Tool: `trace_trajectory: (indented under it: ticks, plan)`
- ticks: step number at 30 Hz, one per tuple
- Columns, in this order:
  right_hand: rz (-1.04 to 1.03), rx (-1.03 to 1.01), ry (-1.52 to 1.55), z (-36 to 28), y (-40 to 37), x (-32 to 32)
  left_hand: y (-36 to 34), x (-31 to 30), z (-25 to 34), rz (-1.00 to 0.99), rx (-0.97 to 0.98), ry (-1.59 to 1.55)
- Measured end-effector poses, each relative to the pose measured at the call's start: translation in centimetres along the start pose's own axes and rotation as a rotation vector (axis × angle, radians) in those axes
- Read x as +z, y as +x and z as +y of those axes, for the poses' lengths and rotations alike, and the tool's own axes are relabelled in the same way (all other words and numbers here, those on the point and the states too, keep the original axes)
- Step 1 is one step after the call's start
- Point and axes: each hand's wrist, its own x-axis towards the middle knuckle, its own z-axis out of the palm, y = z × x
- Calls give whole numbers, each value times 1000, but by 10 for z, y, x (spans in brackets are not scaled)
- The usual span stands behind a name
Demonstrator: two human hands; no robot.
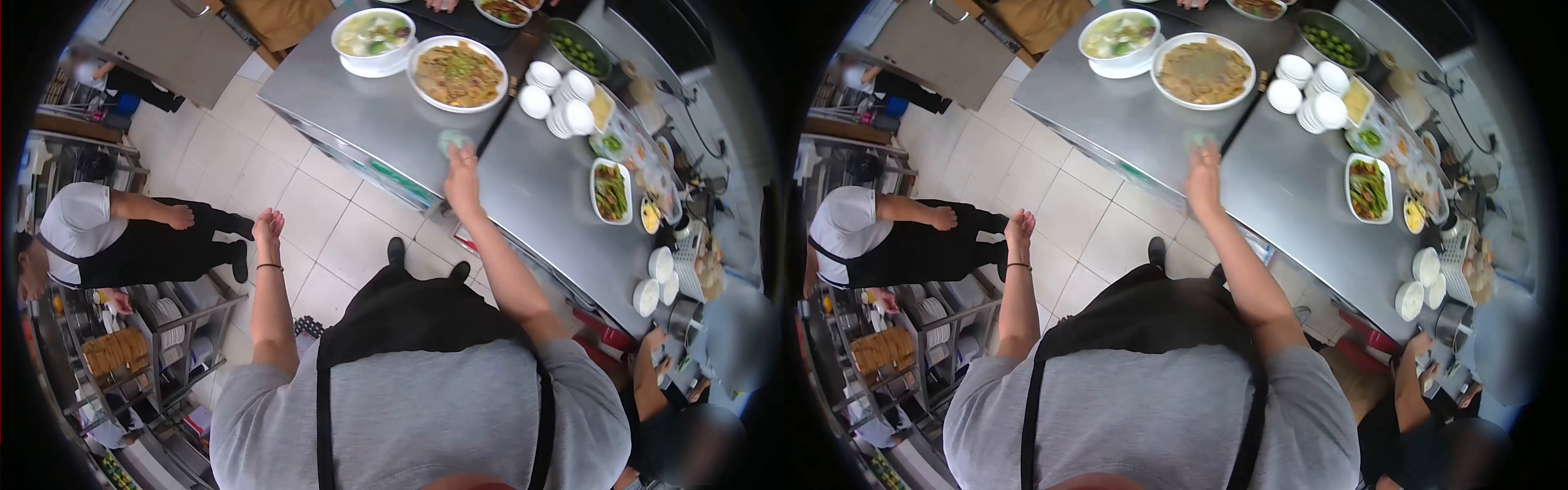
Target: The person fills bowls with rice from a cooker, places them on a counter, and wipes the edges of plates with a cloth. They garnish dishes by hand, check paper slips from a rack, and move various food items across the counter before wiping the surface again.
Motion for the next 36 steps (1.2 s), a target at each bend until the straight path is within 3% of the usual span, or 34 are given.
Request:
trace_trajectory:
  ticks: [2,4,6,7,9,11,13,16,18,19,20,22,23,25,27,29,31,33,35,36]
  plan:
    - [146,-127,-551,9,16,34,15,-16,0,-5,-15,5]
    - [-304,-14,233,-28,14,84,24,-31,-6,-12,-55,93]
    - [-615,72,486,-97,20,99,32,-53,-13,-10,-64,115]
    - [-622,72,484,-107,20,100,38,-68,-19,4,-80,138]
    - [-189,-152,198,-117,23,99,44,-96,-26,26,-97,155]
    - [-195,222,271,-114,46,78,39,-123,-34,81,-151,187]
    - [-153,138,-515,-47,50,103,38,-149,-49,108,-182,176]
    - [-99,-27,-546,-29,95,162,22,-169,-63,171,-247,170]
    - [-255,-90,-542,-68,144,209,6,-164,-59,165,-311,101]
    - [-202,-125,-460,-59,158,258,-1,-157,-55,155,-324,63]
    - [-395,-11,-388,-98,173,268,-4,-154,-52,145,-338,25]
    - [-310,-281,-607,-106,192,333,-1,-151,-47,80,-313,48]
    - [-331,-332,-504,-112,193,344,1,-146,-41,37,-294,41]
    - [-339,-371,-416,-116,192,335,9,-135,-30,-11,-282,63]
    - [-512,-493,-588,-110,177,300,17,-116,-18,-55,-270,104]
    - [-331,-623,-469,-75,136,263,30,-95,-11,-135,-257,141]
    - [-388,-649,-211,-56,97,196,41,-66,-7,-229,-249,194]
    - [-740,-71,127,-56,61,124,46,-31,-1,-315,-299,247]
    - [-439,104,399,-38,17,46,56,4,4,-408,-306,298]
    - [-132,115,337,-39,-3,1,59,19,8,-489,-316,347]
